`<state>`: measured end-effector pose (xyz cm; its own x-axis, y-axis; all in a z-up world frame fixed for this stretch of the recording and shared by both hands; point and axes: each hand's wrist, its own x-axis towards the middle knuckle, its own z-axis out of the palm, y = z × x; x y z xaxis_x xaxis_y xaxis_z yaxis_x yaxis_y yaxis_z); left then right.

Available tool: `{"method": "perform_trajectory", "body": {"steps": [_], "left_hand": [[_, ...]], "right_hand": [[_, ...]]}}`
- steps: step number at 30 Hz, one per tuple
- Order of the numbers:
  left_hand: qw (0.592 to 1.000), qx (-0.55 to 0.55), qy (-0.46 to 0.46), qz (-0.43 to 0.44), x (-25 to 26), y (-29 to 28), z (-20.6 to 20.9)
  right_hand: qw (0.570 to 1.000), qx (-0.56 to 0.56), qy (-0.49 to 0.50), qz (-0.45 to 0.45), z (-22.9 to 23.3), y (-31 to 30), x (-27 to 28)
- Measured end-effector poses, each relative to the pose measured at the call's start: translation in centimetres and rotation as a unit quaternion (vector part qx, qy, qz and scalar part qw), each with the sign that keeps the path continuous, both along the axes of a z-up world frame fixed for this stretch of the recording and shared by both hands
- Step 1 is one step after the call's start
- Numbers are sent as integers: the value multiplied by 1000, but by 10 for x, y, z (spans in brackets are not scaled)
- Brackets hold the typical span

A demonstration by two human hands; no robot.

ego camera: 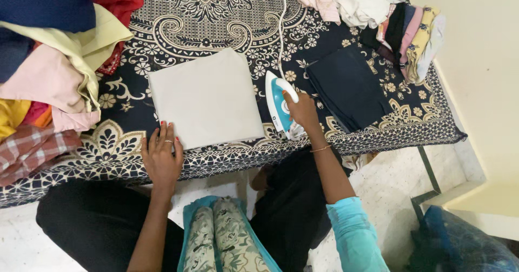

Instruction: The person irons a light-colored pair of pants on a patterned bedspread, using a handheld electric iron. They smooth the fabric, iron both sides, and then fold the pants before picking up another garment.

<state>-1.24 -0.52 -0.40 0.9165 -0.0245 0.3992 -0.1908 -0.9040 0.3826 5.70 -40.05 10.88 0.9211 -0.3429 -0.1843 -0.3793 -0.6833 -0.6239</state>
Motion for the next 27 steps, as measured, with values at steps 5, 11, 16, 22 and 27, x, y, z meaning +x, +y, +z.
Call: {"method": "perform_trajectory", "body": {"steps": [5, 11, 16, 22, 27], "left_hand": [[1000, -23, 2, -6, 0, 0, 6], [991, -133, 29, 7, -1, 1, 19], [920, -351, 138, 108, 10, 2, 26], [896, -335, 252, 147, 28, 4, 30], [929, -238, 232, 165, 31, -8, 30]], "right_hand": [[999, 36, 16, 10, 6, -10, 5], [921, -249, -295, 56, 16, 27, -28], [963, 19, -236, 131, -12, 92, -53], [963, -69, -161, 203, -42, 107, -47], [990, -21, -70, 122, -57, 98, -48]]}}
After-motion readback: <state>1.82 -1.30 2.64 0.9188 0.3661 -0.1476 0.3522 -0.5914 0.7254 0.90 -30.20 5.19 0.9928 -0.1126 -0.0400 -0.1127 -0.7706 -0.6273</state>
